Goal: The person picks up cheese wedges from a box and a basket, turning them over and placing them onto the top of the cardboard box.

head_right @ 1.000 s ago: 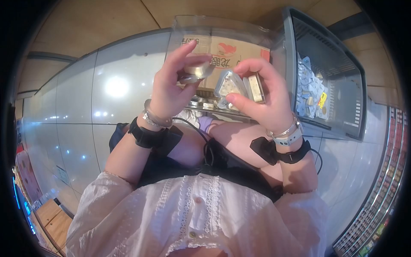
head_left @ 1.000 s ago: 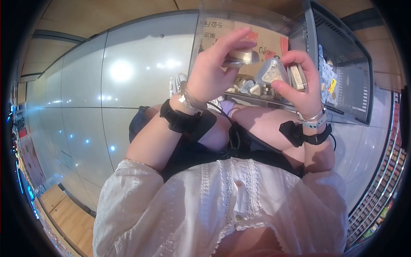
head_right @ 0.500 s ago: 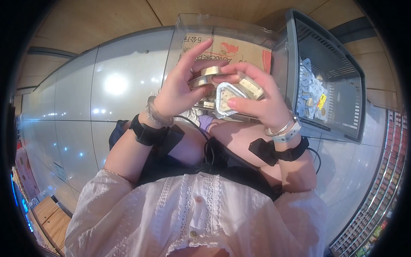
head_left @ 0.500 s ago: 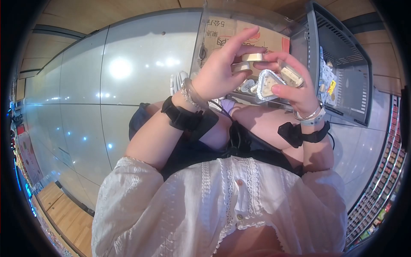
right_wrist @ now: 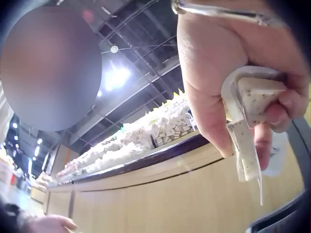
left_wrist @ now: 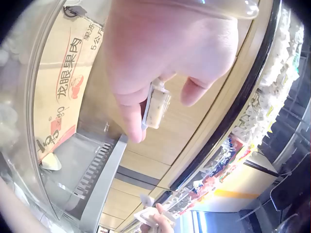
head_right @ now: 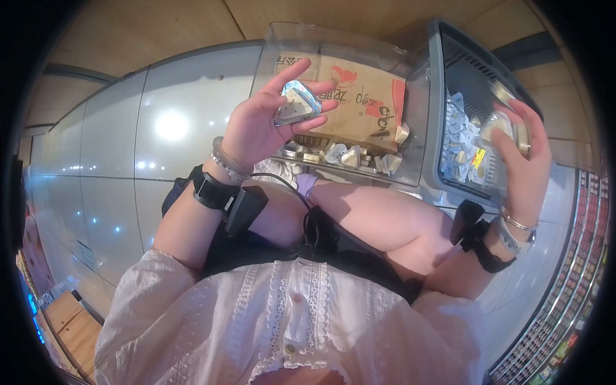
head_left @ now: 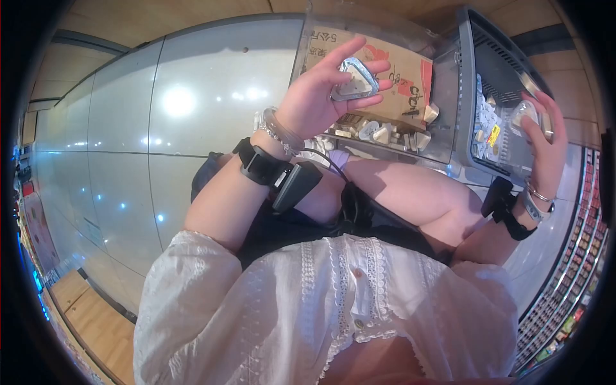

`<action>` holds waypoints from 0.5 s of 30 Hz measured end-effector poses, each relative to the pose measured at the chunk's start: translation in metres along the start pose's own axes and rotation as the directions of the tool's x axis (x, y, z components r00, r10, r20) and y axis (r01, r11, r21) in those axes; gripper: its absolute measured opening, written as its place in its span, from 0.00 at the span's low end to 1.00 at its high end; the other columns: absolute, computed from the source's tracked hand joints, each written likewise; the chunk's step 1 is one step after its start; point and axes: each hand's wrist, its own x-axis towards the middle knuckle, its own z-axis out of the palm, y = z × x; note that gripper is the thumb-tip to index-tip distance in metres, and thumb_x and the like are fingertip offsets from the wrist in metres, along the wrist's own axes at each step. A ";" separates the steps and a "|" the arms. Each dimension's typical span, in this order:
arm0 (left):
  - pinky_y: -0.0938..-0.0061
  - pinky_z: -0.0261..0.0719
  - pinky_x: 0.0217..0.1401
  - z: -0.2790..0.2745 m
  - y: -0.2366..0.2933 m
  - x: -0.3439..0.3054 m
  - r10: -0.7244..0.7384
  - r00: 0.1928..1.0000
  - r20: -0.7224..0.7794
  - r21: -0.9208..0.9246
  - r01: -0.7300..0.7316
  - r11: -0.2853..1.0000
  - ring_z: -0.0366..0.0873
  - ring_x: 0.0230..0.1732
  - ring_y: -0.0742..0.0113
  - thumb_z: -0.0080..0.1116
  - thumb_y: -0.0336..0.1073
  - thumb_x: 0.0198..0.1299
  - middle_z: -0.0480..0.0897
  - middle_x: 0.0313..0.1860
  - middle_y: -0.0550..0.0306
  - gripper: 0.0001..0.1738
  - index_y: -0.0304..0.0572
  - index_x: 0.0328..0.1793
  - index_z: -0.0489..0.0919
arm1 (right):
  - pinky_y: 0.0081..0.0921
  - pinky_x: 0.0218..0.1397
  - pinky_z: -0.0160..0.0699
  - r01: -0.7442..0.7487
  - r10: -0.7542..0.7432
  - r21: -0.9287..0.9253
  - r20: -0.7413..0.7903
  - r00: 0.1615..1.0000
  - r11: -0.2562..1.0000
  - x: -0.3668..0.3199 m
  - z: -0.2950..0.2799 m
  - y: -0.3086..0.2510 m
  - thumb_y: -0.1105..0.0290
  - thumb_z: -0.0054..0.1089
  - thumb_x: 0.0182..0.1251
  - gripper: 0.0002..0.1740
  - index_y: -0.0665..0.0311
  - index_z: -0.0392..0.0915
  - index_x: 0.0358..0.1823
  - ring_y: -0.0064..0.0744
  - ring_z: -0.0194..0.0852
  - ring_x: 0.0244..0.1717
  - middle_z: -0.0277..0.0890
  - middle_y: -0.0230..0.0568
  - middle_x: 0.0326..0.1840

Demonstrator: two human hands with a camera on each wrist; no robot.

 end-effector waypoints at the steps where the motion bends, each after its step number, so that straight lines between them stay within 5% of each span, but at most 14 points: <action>1: 0.63 0.67 0.59 -0.001 0.000 0.001 0.004 1.000 0.000 0.000 -0.004 1.000 0.61 0.62 0.45 0.42 0.33 0.56 0.61 0.62 0.37 0.34 0.42 0.69 0.47 | 0.18 0.45 0.70 -0.038 0.018 -0.186 -0.110 0.994 0.982 0.002 -0.006 0.002 0.78 0.55 0.47 0.24 0.66 0.67 0.51 0.25 0.70 0.42 0.71 0.39 0.43; 6: 0.59 0.63 0.62 0.001 -0.008 0.005 -0.064 0.996 -0.054 -0.069 0.061 0.996 0.58 0.63 0.44 0.37 0.40 0.58 0.59 0.62 0.37 0.32 0.42 0.69 0.48 | 0.17 0.42 0.71 0.065 -0.060 -0.067 0.065 0.996 0.996 -0.001 0.031 0.002 0.78 0.56 0.48 0.24 0.63 0.67 0.51 0.22 0.70 0.38 0.70 0.34 0.39; 8: 0.59 0.63 0.61 0.004 -0.014 0.007 -0.118 0.992 -0.050 -0.084 0.113 0.990 0.59 0.62 0.47 0.38 0.41 0.58 0.59 0.63 0.40 0.32 0.42 0.69 0.49 | 0.15 0.40 0.71 0.042 -0.082 0.127 0.326 0.942 0.991 -0.004 0.063 -0.004 0.77 0.60 0.46 0.24 0.63 0.67 0.48 0.20 0.69 0.37 0.68 0.33 0.39; 11: 0.58 0.63 0.61 0.012 -0.021 0.007 -0.189 0.977 -0.100 -0.044 0.185 0.982 0.61 0.61 0.53 0.38 0.44 0.59 0.60 0.63 0.46 0.31 0.43 0.68 0.51 | 0.18 0.41 0.70 -0.158 -0.041 0.309 0.551 0.834 0.938 -0.008 0.106 0.000 0.75 0.63 0.46 0.25 0.63 0.66 0.48 0.21 0.67 0.41 0.69 0.35 0.40; 13: 0.57 0.63 0.61 0.014 -0.022 0.006 -0.203 0.967 -0.154 0.008 0.207 0.978 0.62 0.61 0.57 0.38 0.45 0.59 0.61 0.63 0.50 0.31 0.43 0.68 0.53 | 0.19 0.41 0.70 -0.173 -0.071 0.341 0.597 0.799 0.924 -0.006 0.124 0.008 0.75 0.64 0.46 0.25 0.64 0.66 0.47 0.22 0.67 0.41 0.69 0.36 0.41; 15: 0.60 0.67 0.58 0.012 -0.023 0.005 -0.204 0.979 -0.028 -0.054 0.202 0.978 0.65 0.58 0.63 0.40 0.43 0.60 0.63 0.61 0.55 0.29 0.44 0.67 0.55 | 0.20 0.42 0.70 -0.121 -0.057 0.278 0.557 0.829 0.953 -0.005 0.135 0.011 0.73 0.65 0.46 0.24 0.64 0.67 0.46 0.23 0.68 0.41 0.69 0.36 0.41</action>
